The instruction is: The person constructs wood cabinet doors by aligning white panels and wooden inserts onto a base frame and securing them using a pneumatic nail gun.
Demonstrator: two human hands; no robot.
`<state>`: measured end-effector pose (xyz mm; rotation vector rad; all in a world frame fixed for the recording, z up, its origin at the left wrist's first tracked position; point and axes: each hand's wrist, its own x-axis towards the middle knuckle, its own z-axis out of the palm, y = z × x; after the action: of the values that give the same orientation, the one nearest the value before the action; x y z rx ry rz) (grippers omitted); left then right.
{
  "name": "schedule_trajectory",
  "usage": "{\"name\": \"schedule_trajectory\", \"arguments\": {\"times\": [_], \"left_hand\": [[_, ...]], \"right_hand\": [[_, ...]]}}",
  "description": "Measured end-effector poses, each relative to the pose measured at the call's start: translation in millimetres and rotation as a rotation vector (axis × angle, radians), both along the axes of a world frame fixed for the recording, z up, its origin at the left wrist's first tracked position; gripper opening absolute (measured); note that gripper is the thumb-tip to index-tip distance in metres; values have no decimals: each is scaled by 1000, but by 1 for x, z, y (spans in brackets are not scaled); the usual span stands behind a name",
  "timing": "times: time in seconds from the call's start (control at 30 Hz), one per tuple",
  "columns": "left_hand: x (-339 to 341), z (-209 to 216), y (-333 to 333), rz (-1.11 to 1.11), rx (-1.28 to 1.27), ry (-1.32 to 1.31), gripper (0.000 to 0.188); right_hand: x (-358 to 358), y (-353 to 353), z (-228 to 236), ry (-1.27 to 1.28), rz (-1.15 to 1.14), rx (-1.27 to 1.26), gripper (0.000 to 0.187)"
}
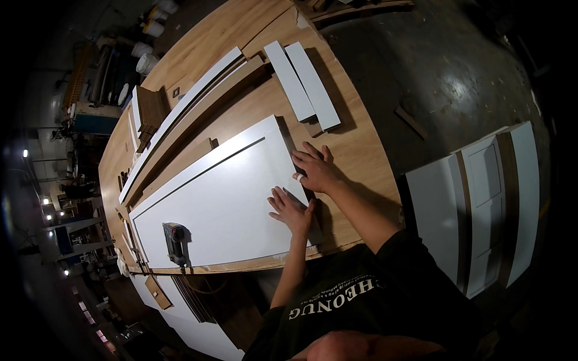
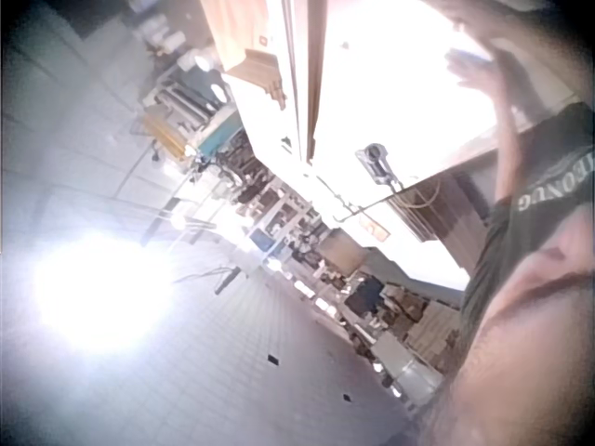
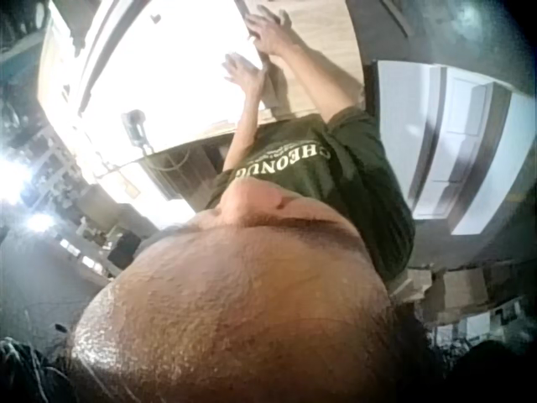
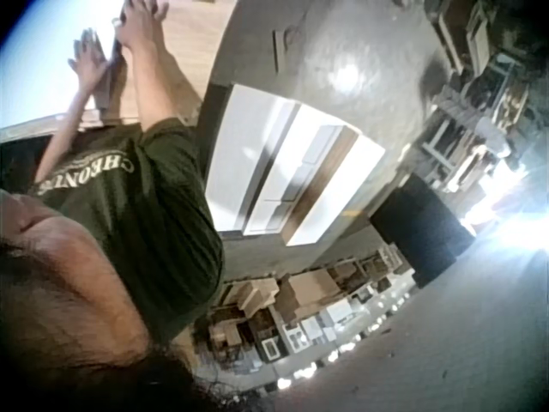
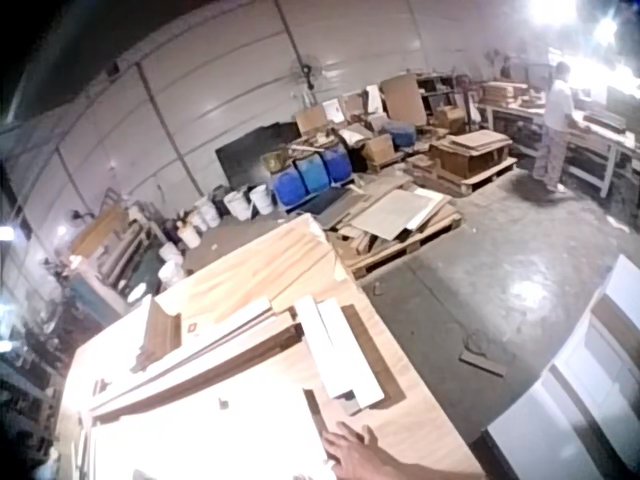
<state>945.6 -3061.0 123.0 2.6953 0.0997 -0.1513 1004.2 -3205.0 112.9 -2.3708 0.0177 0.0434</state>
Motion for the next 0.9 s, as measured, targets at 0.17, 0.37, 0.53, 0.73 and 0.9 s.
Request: {"name": "schedule_trajectory", "arguments": {"times": [0.17,0.37,0.53,0.73,0.9], "left_hand": [[0,-10,7,-89,6,-31,104],[1,-11,8,-105,-38,-29,103],[3,-15,13,-142,-24,-59,102],[1,-5,7,-109,-74,-27,102],[-4,-6,7,-94,-69,-24,102]], "right_hand": [[1,-1,7,50,10,19,53],[0,-2,6,57,10,25,54],[1,-2,6,45,0,36,53],[0,-2,5,34,-14,44,52],[-3,-2,3,32,-3,21,53]]}}
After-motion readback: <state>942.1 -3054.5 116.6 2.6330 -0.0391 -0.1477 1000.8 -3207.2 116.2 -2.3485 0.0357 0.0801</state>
